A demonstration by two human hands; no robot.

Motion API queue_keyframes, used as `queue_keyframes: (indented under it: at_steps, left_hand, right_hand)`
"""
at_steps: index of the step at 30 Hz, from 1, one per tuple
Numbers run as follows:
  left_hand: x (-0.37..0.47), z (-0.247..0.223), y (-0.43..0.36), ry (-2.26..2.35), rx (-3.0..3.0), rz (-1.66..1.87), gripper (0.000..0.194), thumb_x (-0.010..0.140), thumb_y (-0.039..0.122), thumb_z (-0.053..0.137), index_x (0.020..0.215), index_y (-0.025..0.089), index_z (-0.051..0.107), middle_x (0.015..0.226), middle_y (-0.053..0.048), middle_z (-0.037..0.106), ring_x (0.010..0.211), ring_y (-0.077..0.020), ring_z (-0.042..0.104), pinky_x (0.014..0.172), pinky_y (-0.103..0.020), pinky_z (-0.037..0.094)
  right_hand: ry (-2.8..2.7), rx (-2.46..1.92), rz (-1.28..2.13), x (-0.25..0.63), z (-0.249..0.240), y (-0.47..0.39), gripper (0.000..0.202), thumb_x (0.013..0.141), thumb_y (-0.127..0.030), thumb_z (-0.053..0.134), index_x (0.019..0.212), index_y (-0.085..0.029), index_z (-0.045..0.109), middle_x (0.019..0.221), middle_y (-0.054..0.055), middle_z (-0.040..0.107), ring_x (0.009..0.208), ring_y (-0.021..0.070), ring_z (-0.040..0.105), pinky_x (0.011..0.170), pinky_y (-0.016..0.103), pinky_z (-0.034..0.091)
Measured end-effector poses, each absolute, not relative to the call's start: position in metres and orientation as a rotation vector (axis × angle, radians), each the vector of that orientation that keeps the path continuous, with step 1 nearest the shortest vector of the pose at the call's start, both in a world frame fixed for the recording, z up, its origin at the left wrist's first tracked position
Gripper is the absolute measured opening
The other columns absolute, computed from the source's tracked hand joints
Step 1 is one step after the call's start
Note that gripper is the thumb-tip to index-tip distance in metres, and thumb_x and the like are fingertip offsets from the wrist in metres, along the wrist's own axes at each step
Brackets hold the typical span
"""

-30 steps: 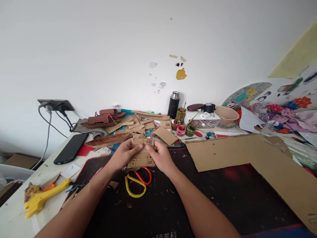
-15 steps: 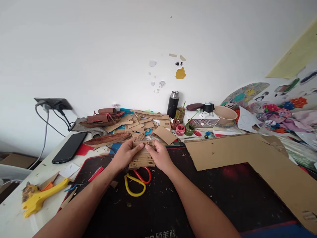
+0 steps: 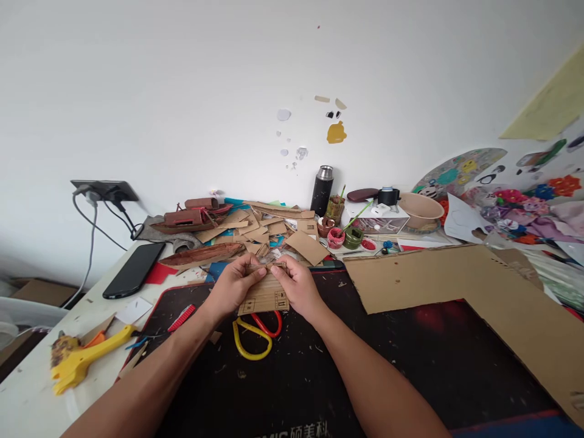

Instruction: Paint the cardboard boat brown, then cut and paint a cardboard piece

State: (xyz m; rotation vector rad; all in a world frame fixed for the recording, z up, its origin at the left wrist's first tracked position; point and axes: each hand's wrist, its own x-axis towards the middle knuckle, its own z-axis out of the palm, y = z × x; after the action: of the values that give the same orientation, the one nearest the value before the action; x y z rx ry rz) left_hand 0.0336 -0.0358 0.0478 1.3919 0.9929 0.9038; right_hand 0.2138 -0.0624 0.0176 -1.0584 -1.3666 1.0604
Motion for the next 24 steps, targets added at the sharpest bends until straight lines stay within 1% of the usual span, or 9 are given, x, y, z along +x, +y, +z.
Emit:
queue_keyframes:
  at_steps: [3,5,7,9,12,17,21,24]
  left_hand:
    - [0.039,0.047,-0.035,1.009,1.333,0.906,0.057,0.07,0.068,0.088,0.082,0.021,0.057,0.072,0.002,0.061,0.066,-0.0164,0.056,0.062,-0.028,0.046]
    - [0.04,0.05,-0.034,0.999,1.337,0.893,0.056,0.073,0.069,0.086,0.089,0.02,0.062,0.08,-0.001,0.066,0.072,-0.0187,0.06,0.066,-0.029,0.049]
    - [0.038,0.056,-0.034,0.979,1.377,0.896,0.055,0.078,0.07,0.081,0.094,0.02,0.066,0.086,-0.003,0.069,0.076,-0.0197,0.06,0.069,-0.03,0.05]
    - [0.036,0.06,-0.034,0.983,1.453,0.904,0.054,0.082,0.072,0.076,0.09,0.019,0.066,0.084,-0.002,0.066,0.076,-0.0189,0.057,0.068,-0.029,0.048]
    - [0.032,0.064,-0.035,1.021,1.542,0.91,0.056,0.082,0.074,0.074,0.082,0.02,0.062,0.077,0.0,0.06,0.073,-0.0174,0.052,0.066,-0.028,0.044]
    - [0.029,0.062,-0.037,1.034,1.579,0.889,0.054,0.084,0.073,0.072,0.08,0.02,0.062,0.075,0.001,0.057,0.072,-0.0174,0.051,0.065,-0.028,0.043]
    - [0.03,0.056,-0.037,1.034,1.56,0.908,0.053,0.083,0.071,0.074,0.076,0.02,0.06,0.073,0.001,0.055,0.07,-0.0164,0.048,0.064,-0.027,0.041]
    - [0.033,0.052,-0.035,1.052,1.485,0.907,0.055,0.08,0.073,0.076,0.077,0.02,0.061,0.072,0.002,0.055,0.068,-0.0161,0.047,0.062,-0.027,0.041]
  right_hand:
    - [-1.348,-1.071,1.028,0.213,0.012,-0.058,0.024,0.095,-0.046,0.063,0.086,-0.024,0.059,0.073,-0.001,0.056,0.067,0.019,0.056,0.063,0.03,0.042]
    - [-1.336,-1.073,1.025,0.214,0.014,-0.058,0.024,0.095,-0.047,0.063,0.089,-0.024,0.06,0.074,-0.001,0.058,0.068,0.0189,0.056,0.063,0.029,0.043]
    - [-1.354,-1.074,1.022,0.216,0.019,-0.06,0.024,0.097,-0.046,0.063,0.092,-0.023,0.063,0.076,0.0,0.06,0.07,0.0188,0.058,0.064,0.029,0.044]
    - [-1.368,-1.067,1.045,0.218,0.026,-0.064,0.023,0.098,-0.046,0.063,0.094,-0.023,0.065,0.079,0.0,0.063,0.072,0.0186,0.059,0.065,0.028,0.046]
    - [-1.381,-1.071,1.1,0.22,0.033,-0.067,0.023,0.1,-0.045,0.061,0.095,-0.023,0.066,0.078,0.0,0.063,0.072,0.0195,0.06,0.063,0.029,0.048]
    - [-1.434,-1.11,0.966,0.219,0.032,-0.068,0.027,0.102,-0.046,0.059,0.092,-0.022,0.068,0.079,0.002,0.064,0.073,0.02,0.06,0.064,0.03,0.048]
    - [-1.427,-1.165,0.978,0.217,0.025,-0.068,0.03,0.104,-0.048,0.056,0.093,-0.024,0.07,0.071,0.0,0.059,0.066,0.0204,0.059,0.057,0.029,0.044]
    - [-1.442,-1.191,0.9,0.217,0.022,-0.065,0.03,0.104,-0.044,0.055,0.092,-0.023,0.071,0.074,0.002,0.063,0.074,0.0216,0.062,0.062,0.029,0.046]
